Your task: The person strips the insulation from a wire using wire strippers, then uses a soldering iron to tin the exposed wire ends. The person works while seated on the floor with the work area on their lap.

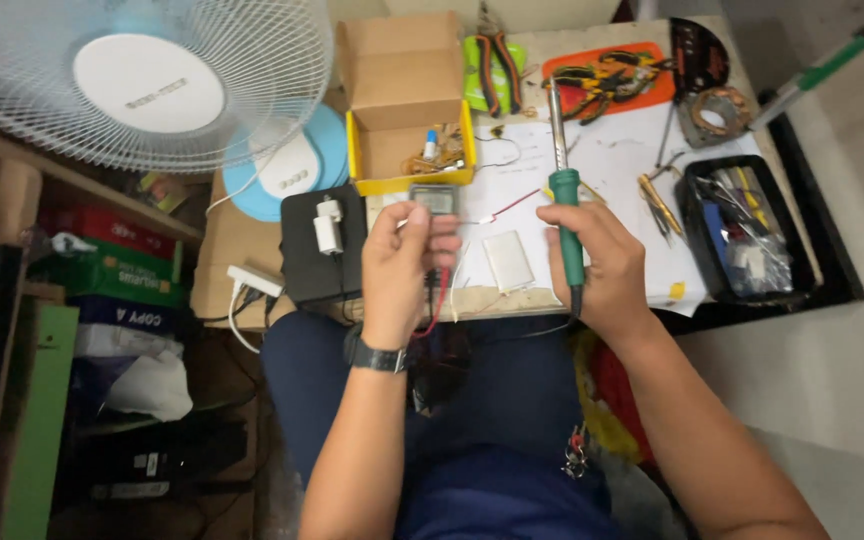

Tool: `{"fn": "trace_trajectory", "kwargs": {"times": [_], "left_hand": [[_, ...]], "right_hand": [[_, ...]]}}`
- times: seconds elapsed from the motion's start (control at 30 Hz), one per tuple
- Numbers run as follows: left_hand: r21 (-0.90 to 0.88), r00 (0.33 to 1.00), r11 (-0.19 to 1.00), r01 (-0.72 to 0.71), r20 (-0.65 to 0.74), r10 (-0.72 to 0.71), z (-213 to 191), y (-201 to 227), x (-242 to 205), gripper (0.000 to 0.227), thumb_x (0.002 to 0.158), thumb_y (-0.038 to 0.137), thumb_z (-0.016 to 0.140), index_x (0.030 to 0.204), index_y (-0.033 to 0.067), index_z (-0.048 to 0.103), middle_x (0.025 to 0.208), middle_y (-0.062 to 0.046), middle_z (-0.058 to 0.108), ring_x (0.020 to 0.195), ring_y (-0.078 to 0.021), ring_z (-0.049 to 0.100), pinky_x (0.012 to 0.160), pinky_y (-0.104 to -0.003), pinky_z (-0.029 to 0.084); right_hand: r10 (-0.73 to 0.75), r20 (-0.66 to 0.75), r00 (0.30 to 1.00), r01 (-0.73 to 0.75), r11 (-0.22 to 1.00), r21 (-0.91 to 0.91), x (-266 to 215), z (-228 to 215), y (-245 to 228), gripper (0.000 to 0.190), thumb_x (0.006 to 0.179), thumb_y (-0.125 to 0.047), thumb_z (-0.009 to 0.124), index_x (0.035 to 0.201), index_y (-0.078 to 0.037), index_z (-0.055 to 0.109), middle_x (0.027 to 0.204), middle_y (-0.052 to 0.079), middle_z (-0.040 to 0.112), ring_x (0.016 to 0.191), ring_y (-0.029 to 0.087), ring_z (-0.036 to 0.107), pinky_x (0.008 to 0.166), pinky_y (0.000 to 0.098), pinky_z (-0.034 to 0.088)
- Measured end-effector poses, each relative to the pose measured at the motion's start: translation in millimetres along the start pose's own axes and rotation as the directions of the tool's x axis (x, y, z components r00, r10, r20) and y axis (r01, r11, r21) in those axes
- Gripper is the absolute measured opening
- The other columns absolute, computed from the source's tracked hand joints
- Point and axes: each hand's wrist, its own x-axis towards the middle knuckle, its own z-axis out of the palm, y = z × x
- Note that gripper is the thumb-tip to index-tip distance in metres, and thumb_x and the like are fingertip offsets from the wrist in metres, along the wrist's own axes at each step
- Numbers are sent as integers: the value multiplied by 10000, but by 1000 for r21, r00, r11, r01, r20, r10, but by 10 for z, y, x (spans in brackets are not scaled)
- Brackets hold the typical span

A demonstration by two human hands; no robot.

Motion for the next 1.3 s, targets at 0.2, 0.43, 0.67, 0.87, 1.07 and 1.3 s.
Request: {"fn": "trace_trajectory", "kwargs": {"times": [0.2,0.43,0.67,0.87,1.07,1.3], "left_hand": [[8,976,996,-94,-196,94,-890,39,-364,189,1194,214,671,1273,43,685,1003,-198,878,795,-166,835,672,-206,670],[-10,952,992,-128,-283,120,-1460,275,-774,179,1196,210,680,1308,71,676,923,-131,842,727,-110,760,641,-177,592],[25,992,991,-128,18,128,-543,288,-831,121,1134,140,715,1172,29,686,1027,-231,864,808,-250,837,734,-328,695],[135,962,982,-131,258,93,337,-25,-626,127,1097,139,750,1139,23,779,1152,-146,874,975,-242,903,884,-336,755],[130,940,985,-110,336,60,651,-202,-683,130,1092,155,756,1128,32,776,1048,-152,909,925,-243,913,859,-344,768],[128,882,992,20,465,-78,724,-682,-794,97,1117,131,711,1153,43,730,1029,-185,910,895,-295,923,765,-353,759]], "right_hand": [[-80,111,991,77,996,35,-66,209,-180,358,1085,86,760,1439,37,778,1114,219,773,993,437,813,849,515,663],[-163,44,986,165,984,-69,-80,-18,-97,349,1132,-53,791,1439,112,785,1034,241,775,876,444,799,788,495,649],[251,-113,961,-275,897,-347,260,-1172,492,240,1204,-142,807,1400,-4,821,1302,175,718,1147,335,772,984,423,622],[136,-197,971,-231,742,-629,512,-1705,1416,233,1101,-227,804,1270,-67,823,1217,173,842,1133,415,796,978,521,580],[238,-184,954,-301,776,-554,737,-1631,1731,211,1118,-237,746,1161,-39,808,1164,144,823,1141,391,764,973,504,583],[289,-128,949,-301,700,-648,618,-1553,2505,444,1173,-264,793,914,18,569,894,215,628,834,448,653,733,574,510]]}}
